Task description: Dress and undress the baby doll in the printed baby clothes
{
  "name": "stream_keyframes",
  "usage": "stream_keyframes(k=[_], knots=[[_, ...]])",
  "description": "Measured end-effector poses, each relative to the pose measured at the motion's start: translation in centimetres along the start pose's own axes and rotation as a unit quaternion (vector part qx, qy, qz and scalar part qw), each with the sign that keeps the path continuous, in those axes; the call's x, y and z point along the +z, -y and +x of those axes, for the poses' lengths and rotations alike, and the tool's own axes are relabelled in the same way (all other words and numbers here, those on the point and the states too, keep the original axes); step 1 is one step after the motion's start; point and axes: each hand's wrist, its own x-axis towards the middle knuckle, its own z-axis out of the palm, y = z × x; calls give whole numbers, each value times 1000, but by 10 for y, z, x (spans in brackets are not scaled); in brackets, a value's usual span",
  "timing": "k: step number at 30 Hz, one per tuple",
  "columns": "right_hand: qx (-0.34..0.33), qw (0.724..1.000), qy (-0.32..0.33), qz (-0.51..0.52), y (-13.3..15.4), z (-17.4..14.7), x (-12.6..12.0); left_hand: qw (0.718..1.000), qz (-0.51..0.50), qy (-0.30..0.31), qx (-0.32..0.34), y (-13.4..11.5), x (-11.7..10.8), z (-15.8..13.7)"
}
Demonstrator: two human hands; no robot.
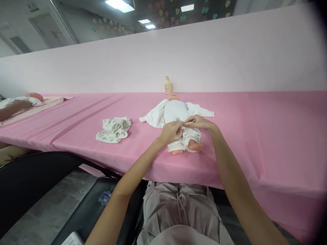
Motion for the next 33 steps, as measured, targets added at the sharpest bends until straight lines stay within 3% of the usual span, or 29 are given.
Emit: stream_keyframes(k=[2,4,9,15,19,23,26,28,31,33], knots=[[-11,1000,21,-16,-1,0,0,997,-36,-29,-66,3,1,2],[-20,999,10,-26,-3,3,1,994,-47,-26,-91,9,2,3],[-67,991,-114,8,-13,16,12,988,-92,11,-120,22,-1,3],[-103,977,-181,53,-23,26,22,973,-108,136,-154,38,-17,6],[-45,970,-229,67,-33,28,20,959,-137,166,-186,54,-18,5],[4,970,-240,32,-50,27,20,934,-238,128,-233,69,-7,-7],[19,972,-233,28,-59,24,21,904,-295,97,-294,80,2,-16],[34,968,-213,127,-62,23,21,875,-355,71,-322,85,4,-19],[29,940,-180,288,-59,22,19,802,-505,46,-315,92,2,-21],[16,926,-175,334,-55,23,17,748,-590,45,-300,94,0,-22]])
